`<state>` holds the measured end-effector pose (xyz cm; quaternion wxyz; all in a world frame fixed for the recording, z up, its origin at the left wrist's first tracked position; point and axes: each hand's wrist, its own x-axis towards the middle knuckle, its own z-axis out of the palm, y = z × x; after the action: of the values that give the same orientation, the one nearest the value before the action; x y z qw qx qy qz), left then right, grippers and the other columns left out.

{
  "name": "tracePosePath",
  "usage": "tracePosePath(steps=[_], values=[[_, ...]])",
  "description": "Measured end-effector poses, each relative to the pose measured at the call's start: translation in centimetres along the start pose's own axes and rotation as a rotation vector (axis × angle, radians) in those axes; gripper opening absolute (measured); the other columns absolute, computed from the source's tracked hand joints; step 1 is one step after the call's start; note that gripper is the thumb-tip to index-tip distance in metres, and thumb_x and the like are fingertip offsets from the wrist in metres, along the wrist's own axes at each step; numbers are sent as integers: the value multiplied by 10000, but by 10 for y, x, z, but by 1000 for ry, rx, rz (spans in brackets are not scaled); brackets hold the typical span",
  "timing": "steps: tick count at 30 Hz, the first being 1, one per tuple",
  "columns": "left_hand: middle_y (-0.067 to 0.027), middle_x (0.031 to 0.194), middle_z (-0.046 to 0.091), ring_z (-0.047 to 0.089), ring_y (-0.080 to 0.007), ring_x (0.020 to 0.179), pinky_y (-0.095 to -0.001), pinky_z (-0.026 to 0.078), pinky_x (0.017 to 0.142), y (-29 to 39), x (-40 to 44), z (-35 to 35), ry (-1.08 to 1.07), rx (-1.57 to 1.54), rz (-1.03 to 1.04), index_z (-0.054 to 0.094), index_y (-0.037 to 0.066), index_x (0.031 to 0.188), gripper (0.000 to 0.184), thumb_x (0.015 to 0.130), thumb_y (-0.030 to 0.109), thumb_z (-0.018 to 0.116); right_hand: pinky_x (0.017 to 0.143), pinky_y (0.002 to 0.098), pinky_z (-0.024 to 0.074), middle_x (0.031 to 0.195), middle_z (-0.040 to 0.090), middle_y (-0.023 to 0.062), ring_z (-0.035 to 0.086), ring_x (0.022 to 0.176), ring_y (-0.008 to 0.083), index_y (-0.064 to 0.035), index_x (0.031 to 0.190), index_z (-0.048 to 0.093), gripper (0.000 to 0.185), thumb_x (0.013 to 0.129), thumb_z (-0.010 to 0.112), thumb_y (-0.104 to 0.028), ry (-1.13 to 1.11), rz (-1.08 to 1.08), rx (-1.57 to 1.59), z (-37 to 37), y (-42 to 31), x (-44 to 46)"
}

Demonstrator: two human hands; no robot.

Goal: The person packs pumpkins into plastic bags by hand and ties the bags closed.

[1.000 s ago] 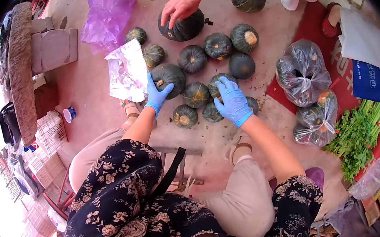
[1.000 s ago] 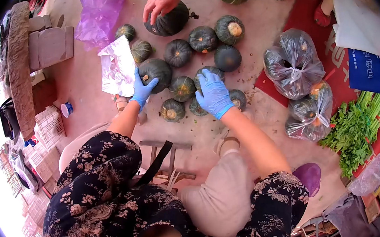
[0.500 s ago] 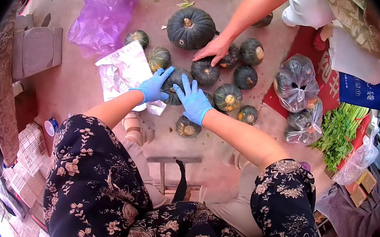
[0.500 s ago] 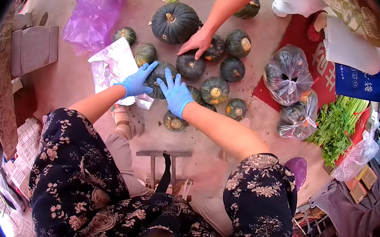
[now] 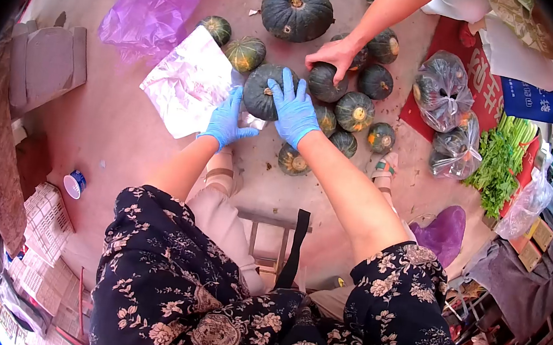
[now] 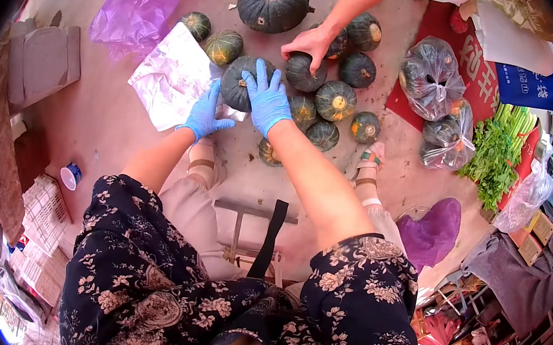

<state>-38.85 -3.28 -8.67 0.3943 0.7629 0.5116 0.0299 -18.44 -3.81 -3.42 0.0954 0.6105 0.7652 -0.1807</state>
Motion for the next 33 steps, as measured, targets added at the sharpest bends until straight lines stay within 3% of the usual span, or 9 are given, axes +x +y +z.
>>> tracePosePath(steps=[4,5,12,16,20,25,30,32,33], values=[[-212,1339,335,391,-372,1187,-430,357,979,0,-27,-18,-172,469,-282,292,116,1350,954,586,417,779,934,448,392,1450,93,224,307,1213,476,-126,1408,195,894,671,691,-217,-40,66,-3,-11,-7,-6],[-168,1263,434,446,-347,1106,-426,390,931,-15,-27,-6,-18,392,-339,468,159,1238,723,612,368,764,933,450,393,1446,97,228,307,1212,474,-119,1407,197,893,671,691,-230,-71,97,35,-17,-11,-5],[-99,853,622,552,-323,892,-418,473,739,-25,-17,-3,-131,435,-91,634,149,925,267,713,308,663,996,452,317,1355,297,228,322,1213,414,15,1239,439,632,696,628,-248,206,119,268,-25,-53,-15],[-138,848,613,585,-290,806,-371,442,726,-48,-21,-35,189,-329,-307,558,44,950,258,845,278,585,923,427,377,1170,491,192,430,1098,362,-8,1027,566,372,723,586,-221,332,-6,618,-28,-89,-29],[-68,776,603,561,-133,691,-285,457,651,-79,-37,-76,463,-361,-363,574,21,938,197,877,209,576,850,395,431,1057,568,140,527,971,317,-33,1036,580,319,796,574,-243,29,204,905,0,-116,-47],[-63,858,606,565,-129,794,-267,449,721,-23,-47,-78,356,-699,-96,577,17,971,174,862,153,589,761,325,468,964,617,112,577,886,204,-11,1024,595,362,835,596,-319,-10,477,1556,-7,-123,-51],[-91,1008,616,567,-163,973,-290,446,857,44,-54,-83,-282,-469,63,567,9,1113,317,827,131,627,719,299,467,899,636,72,570,802,140,35,977,618,359,803,622,-278,124,549,1721,-5,-97,-29],[-84,1048,606,555,-158,1005,-288,435,892,32,-42,-100,-719,-804,-48,555,11,1148,367,816,137,648,688,291,468,870,642,62,578,765,141,42,1009,613,313,788,575,-177,248,645,1802,-22,-81,-19],[-66,1051,604,551,-146,1004,-293,427,911,18,-39,-99,-610,-1010,-130,561,20,1141,363,818,158,655,684,286,468,889,645,68,583,765,146,38,1024,609,306,792,563,-156,231,627,1857,-20,-67,-14]])
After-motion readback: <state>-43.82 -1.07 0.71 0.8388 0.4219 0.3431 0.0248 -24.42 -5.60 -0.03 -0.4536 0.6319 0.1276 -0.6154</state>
